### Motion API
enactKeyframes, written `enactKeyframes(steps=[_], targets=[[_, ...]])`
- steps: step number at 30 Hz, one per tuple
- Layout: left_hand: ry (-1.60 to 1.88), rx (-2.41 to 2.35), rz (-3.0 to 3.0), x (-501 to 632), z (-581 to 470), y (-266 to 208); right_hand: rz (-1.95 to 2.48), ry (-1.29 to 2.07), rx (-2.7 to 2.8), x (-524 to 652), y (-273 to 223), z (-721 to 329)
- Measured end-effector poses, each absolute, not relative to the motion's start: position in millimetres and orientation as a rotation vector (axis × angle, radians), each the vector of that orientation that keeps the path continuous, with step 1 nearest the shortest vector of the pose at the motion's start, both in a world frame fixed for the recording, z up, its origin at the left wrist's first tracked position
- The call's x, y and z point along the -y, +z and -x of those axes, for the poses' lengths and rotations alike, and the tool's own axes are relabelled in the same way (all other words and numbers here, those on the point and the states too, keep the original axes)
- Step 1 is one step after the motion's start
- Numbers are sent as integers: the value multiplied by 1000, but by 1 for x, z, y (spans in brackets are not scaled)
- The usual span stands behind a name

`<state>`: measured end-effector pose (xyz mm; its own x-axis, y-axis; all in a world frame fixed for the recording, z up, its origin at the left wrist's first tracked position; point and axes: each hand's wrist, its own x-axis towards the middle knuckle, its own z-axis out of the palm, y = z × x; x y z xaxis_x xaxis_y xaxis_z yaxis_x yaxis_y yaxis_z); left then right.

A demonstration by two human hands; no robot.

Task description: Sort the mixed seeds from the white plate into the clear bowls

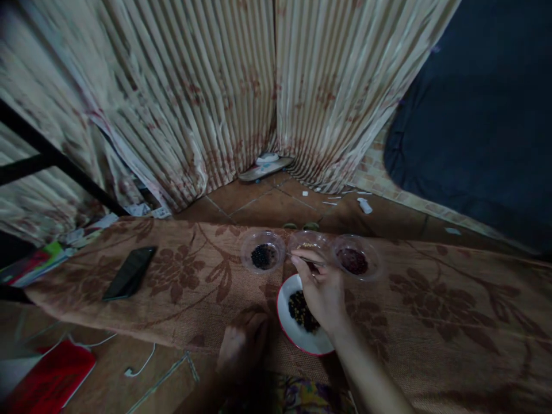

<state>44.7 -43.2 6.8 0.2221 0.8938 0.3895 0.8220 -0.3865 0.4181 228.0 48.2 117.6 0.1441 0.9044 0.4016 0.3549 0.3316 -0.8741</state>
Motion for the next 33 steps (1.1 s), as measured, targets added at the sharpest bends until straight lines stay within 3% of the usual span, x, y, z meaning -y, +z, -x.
enactKeyframes(steps=[11,33], targets=[[781,-1627,-2328,42,-43,9,1548,566,1249,37,85,-284],[797,-1636,-2340,41,-42,10,1548,653,1492,64,58,-299]])
